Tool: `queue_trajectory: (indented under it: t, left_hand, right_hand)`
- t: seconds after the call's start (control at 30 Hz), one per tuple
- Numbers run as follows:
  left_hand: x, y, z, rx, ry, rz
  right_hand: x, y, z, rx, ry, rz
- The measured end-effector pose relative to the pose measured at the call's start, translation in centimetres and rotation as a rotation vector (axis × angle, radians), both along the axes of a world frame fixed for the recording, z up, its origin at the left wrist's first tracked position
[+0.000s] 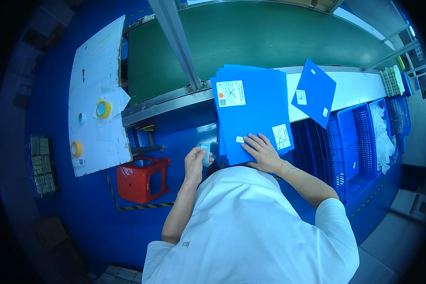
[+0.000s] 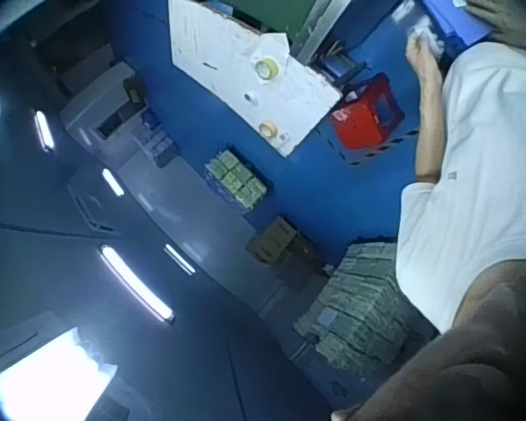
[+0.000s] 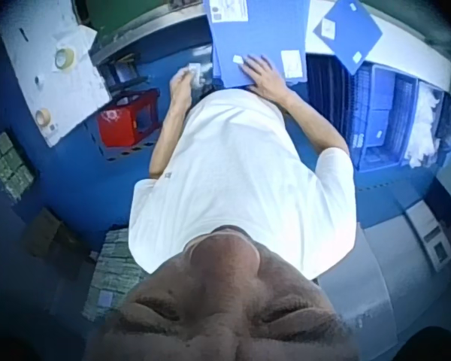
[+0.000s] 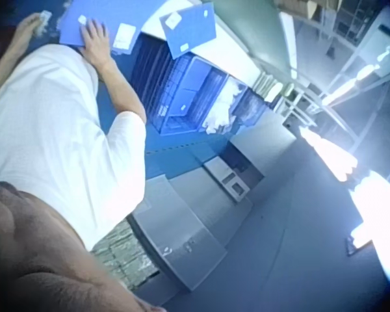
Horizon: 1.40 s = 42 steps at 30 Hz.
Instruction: The person applies adhesive labels to a stack of blue folders, peeling each label from a roll and pressing it onto the folder surface. After labeling, the person places the folders into a blue crate and then handles trays of yellow cylindrical items, wrapping them in plastic.
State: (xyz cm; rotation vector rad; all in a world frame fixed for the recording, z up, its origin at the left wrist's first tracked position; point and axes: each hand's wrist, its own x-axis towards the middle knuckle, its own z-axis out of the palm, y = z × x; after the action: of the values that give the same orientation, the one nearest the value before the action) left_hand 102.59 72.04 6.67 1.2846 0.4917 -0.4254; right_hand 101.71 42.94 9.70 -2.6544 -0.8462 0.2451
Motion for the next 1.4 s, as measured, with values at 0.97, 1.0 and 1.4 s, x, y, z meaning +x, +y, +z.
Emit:
queue_trajectory:
  t: [0.97, 1.0, 1.4]
  left_hand:
    - [0.7, -7.1, 6.5, -0.042, -0.062, 0.082]
    - [0.8, -7.3, 6.5, -0.041, -0.076, 0.068]
    - [-0.4, -4.9, 4.9, -0.070, -0.214, -0.054]
  right_hand:
    - [8.2, -4.6, 2.5, 0.749, -0.061, -0.397]
    - [7.1, -1.7, 3.4, 0.786, 0.009, -0.276]
    - [4.4, 6.5, 2.4, 0.763, 0.115, -0.203]
